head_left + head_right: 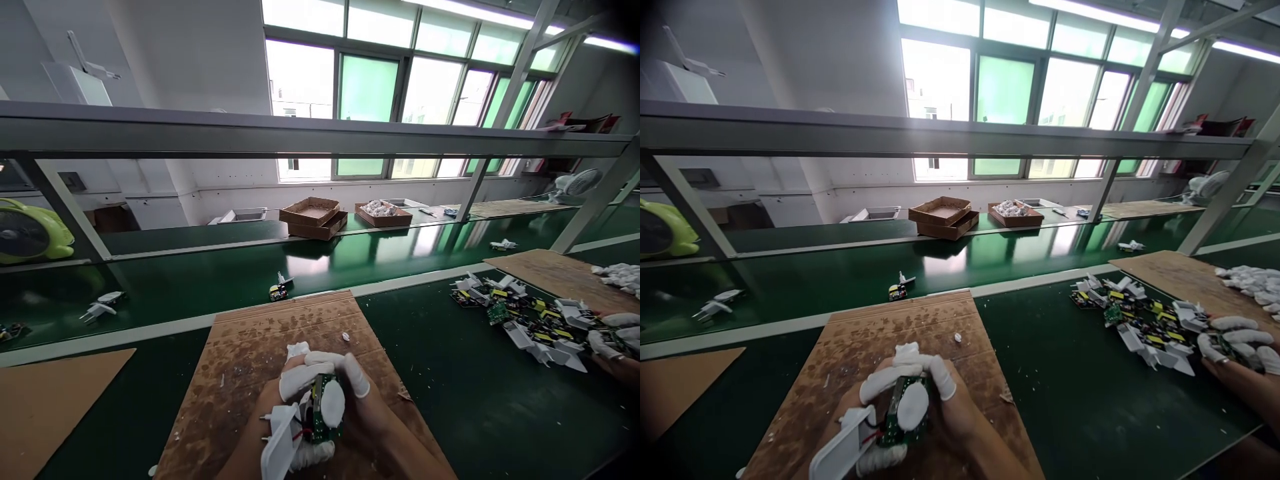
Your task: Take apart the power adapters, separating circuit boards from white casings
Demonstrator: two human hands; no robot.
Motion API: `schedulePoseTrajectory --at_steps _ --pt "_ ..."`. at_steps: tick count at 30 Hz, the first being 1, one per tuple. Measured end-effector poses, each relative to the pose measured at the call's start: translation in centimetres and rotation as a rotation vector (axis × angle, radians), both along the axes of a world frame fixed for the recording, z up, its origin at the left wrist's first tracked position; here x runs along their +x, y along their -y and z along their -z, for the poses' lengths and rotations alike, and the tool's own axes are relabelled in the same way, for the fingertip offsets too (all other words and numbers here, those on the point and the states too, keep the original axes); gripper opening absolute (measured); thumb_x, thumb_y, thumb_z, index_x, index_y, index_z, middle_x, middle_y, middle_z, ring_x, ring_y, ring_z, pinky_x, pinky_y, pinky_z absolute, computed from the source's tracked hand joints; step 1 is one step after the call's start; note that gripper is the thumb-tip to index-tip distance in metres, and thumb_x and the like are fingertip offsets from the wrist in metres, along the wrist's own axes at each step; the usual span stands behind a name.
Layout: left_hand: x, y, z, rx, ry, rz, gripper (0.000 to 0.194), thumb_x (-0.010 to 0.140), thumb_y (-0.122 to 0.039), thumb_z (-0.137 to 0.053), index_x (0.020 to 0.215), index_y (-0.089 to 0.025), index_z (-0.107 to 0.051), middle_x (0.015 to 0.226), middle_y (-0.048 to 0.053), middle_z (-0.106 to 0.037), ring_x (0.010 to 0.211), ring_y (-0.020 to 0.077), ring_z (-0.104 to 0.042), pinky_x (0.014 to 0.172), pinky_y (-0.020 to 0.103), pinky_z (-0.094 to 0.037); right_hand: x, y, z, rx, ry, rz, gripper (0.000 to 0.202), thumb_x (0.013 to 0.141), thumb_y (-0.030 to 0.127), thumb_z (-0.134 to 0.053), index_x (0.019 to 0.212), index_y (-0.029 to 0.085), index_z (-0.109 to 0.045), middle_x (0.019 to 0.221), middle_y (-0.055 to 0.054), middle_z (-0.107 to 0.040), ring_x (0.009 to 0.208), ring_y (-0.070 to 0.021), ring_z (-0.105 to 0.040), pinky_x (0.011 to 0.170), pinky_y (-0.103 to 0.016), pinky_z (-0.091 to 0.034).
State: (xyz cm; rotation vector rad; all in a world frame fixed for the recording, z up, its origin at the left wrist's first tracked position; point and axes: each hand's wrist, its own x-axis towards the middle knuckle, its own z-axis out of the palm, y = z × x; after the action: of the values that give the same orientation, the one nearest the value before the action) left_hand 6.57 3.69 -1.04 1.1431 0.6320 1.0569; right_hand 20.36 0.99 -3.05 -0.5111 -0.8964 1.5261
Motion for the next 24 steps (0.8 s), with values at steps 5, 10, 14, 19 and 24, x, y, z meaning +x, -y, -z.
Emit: schedulePoseTrajectory --at_steps 5,10,14,19,24 --pt "-0.8 2.2 -0.8 0.070 -0.130 0.140 0.060 0.056 -0.029 -0.081 0.113 -0.020 -0.062 0.099 0.010 -0.070 0.100 0.0329 -0.060 0.087 0.040 -0.049 0.8 0.0 -0.9 0.164 0.305 -0.007 0.041 0.077 0.050 -0.062 0.104 0.019 -0.067 0.097 -0.008 -0.067 0.087 -0.0229 -0.060 0.084 -0.036 -0.045" --pt "-0.4 2.9 -0.5 -0.014 -0.147 0.013 0.062 0.057 -0.033 -0.080 0.115 -0.022 -0.060 0.104 0.010 -0.069 0.104 0.0327 -0.059 0.094 0.043 -0.046 0.5 0.0 -0.7 0.219 0.418 0.094 0.046 0.081 0.049 -0.057 0.120 0.023 -0.058 0.110 -0.008 -0.064 0.100 -0.0242 -0.058 0.093 -0.038 -0.043" --pt "0.2 2.7 -0.1 -0.002 -0.106 -0.055 0.062 0.058 -0.033 -0.079 0.115 -0.022 -0.060 0.105 0.011 -0.069 0.101 0.0319 -0.061 0.093 0.042 -0.047 0.3 0.2 0.1 0.279 0.546 0.279 0.045 0.085 0.045 -0.053 0.124 0.024 -0.054 0.111 -0.008 -0.063 0.097 -0.0220 -0.059 0.089 -0.034 -0.046" --pt "0.6 2.9 -1.0 0.004 -0.104 -0.068 0.063 0.056 -0.031 -0.079 0.115 -0.021 -0.059 0.102 0.012 -0.070 0.092 0.0315 -0.064 0.085 0.042 -0.051 0.7 0.2 0.0 0.485 0.774 0.441 0.037 0.087 0.038 -0.050 0.120 0.023 -0.058 0.104 -0.008 -0.065 0.095 -0.0227 -0.059 0.087 -0.035 -0.047" --pt "0.8 2.6 -0.6 0.010 -0.085 -0.106 0.056 0.056 -0.024 -0.080 0.109 -0.020 -0.062 0.093 0.010 -0.071 0.090 0.0296 -0.064 0.086 0.041 -0.049 1.3 0.1 -0.5 0.698 0.929 0.548 0.037 0.088 0.019 -0.049 0.123 0.030 -0.054 0.108 -0.007 -0.062 0.100 -0.0235 -0.055 0.090 -0.039 -0.044"
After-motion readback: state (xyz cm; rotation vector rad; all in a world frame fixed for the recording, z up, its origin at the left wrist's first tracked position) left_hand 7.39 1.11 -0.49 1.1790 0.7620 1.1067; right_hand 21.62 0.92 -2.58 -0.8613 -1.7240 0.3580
